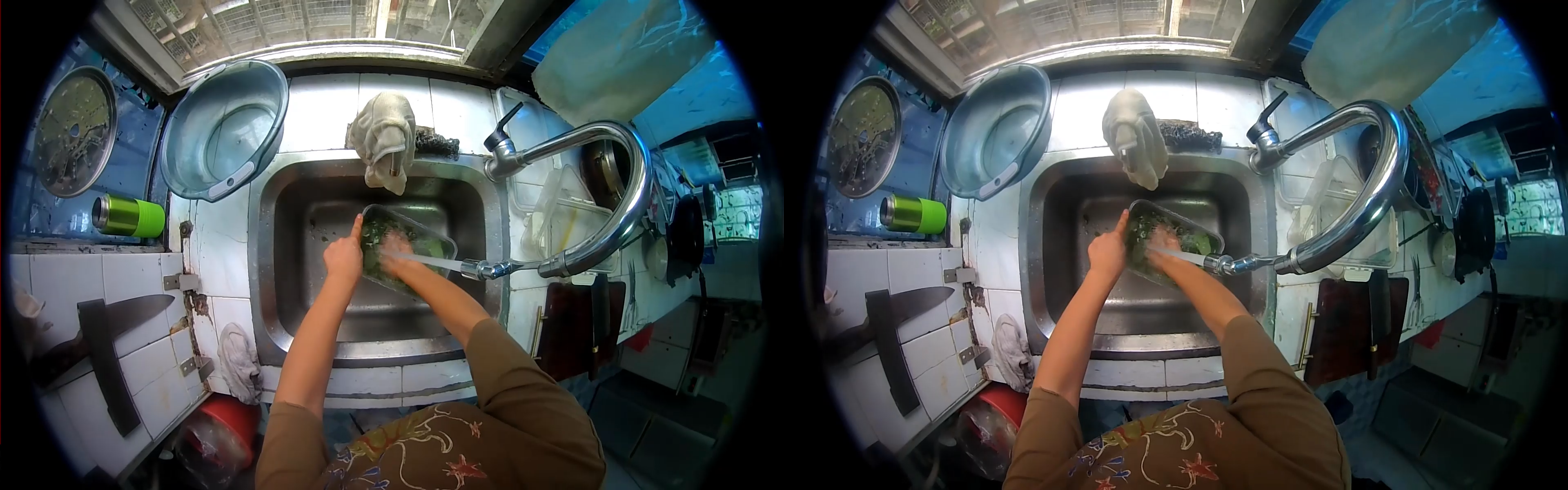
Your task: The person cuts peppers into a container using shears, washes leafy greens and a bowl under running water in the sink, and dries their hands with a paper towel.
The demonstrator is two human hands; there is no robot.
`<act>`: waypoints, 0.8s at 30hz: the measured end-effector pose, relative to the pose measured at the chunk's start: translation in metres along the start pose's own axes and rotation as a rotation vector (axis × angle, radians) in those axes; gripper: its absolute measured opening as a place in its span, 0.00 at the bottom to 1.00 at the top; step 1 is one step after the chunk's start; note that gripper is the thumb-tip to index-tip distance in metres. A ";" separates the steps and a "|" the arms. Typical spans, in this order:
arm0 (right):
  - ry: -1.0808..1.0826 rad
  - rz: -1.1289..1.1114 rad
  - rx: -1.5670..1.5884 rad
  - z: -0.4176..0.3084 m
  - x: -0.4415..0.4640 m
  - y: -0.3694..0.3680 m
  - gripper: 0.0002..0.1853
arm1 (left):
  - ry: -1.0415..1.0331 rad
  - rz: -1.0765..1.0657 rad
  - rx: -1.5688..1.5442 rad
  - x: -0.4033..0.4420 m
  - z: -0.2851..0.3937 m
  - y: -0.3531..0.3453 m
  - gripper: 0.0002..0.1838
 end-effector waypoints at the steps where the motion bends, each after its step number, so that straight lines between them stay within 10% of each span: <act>1: -0.131 0.028 0.083 0.005 0.002 0.004 0.20 | -0.001 0.005 0.001 0.001 0.000 0.001 0.35; 10: 0.117 0.046 0.330 0.008 -0.052 0.149 0.17 | 0.008 0.030 -0.021 0.000 -0.002 -0.004 0.35; 15: 0.237 -0.035 0.337 0.019 -0.071 0.118 0.24 | -0.002 0.095 -0.087 0.000 -0.003 -0.007 0.35; 20: 0.293 -0.178 -0.388 0.019 -0.058 0.022 0.35 | -0.011 0.043 -0.005 0.001 -0.003 -0.008 0.36; 22: 0.248 0.117 -0.305 0.012 -0.050 0.037 0.31 | -0.019 0.038 0.006 0.001 -0.002 -0.004 0.36; 24: 0.227 -0.384 -0.068 0.003 -0.043 0.080 0.23 | 0.013 -0.005 -0.014 -0.001 0.001 0.000 0.33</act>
Point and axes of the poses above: each hand's wrist, its own x-axis towards the middle knuckle, its own y-axis out of the back of the hand, z = x × y, the point moved 3 cm from there along x, towards the middle knuckle, and after that the axes turned 12 degrees about z, right-handed, at the moved point
